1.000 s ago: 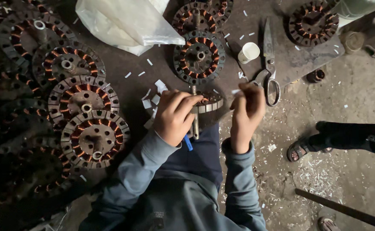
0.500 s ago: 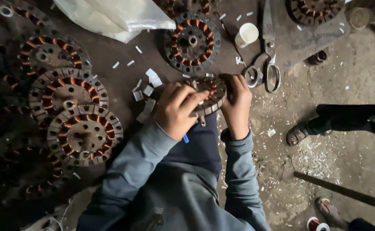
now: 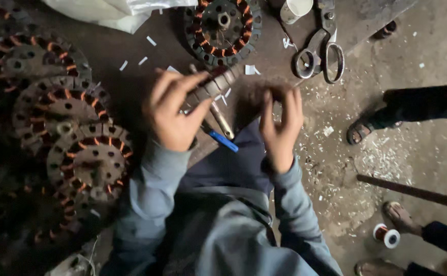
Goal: The person inserts small white insulating pieces into the slots of a motor stator using a screwdriver and a metal rod. They repeatedly place the pieces and press them into position while handling the stator with both hands.
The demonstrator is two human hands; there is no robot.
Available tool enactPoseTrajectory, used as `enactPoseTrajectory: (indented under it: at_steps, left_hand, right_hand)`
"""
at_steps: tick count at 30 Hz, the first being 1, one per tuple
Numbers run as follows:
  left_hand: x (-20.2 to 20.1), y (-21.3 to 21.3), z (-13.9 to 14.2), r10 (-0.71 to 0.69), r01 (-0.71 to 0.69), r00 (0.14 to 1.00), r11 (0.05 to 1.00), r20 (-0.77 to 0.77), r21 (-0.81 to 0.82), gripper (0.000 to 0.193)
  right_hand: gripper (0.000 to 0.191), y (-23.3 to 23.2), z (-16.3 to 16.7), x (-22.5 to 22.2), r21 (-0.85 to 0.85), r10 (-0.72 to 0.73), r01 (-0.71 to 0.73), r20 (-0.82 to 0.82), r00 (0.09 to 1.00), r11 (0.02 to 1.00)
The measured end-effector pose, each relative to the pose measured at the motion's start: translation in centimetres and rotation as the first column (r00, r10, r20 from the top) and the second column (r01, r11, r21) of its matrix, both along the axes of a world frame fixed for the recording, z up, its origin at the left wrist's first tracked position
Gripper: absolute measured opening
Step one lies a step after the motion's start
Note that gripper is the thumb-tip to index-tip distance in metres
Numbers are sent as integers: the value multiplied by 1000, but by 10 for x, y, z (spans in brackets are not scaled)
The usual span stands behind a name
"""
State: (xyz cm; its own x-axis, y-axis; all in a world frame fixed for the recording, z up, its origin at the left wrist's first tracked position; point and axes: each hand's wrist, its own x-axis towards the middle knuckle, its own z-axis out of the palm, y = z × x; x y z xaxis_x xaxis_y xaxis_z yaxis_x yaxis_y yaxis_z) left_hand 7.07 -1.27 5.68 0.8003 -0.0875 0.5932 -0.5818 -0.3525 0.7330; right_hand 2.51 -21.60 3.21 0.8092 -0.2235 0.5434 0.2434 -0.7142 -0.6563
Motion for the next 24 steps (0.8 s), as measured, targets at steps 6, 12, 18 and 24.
enactPoseTrajectory:
  at_steps: [6,12,18,24]
  left_hand:
    - [6,4,-7,8,-11,999,996,-38,-91,40]
    - [9,11,-18,182,-200,978,961,-107,-193,45]
    - [10,10,-16,188,-198,980,964,-69,-179,46]
    - [4,-1,-19,85,-82,995,995,61,-49,44]
  right_hand:
    - [40,62,12,-53,-252,-19,-65,-318,948,965]
    - [23,77,-1,-61,68,22,6,-407,913,998]
    - [16,42,6,-97,400,153,-45,-242,958,915]
    - [13,-4,14,-110,655,183,-325,277,943,682]
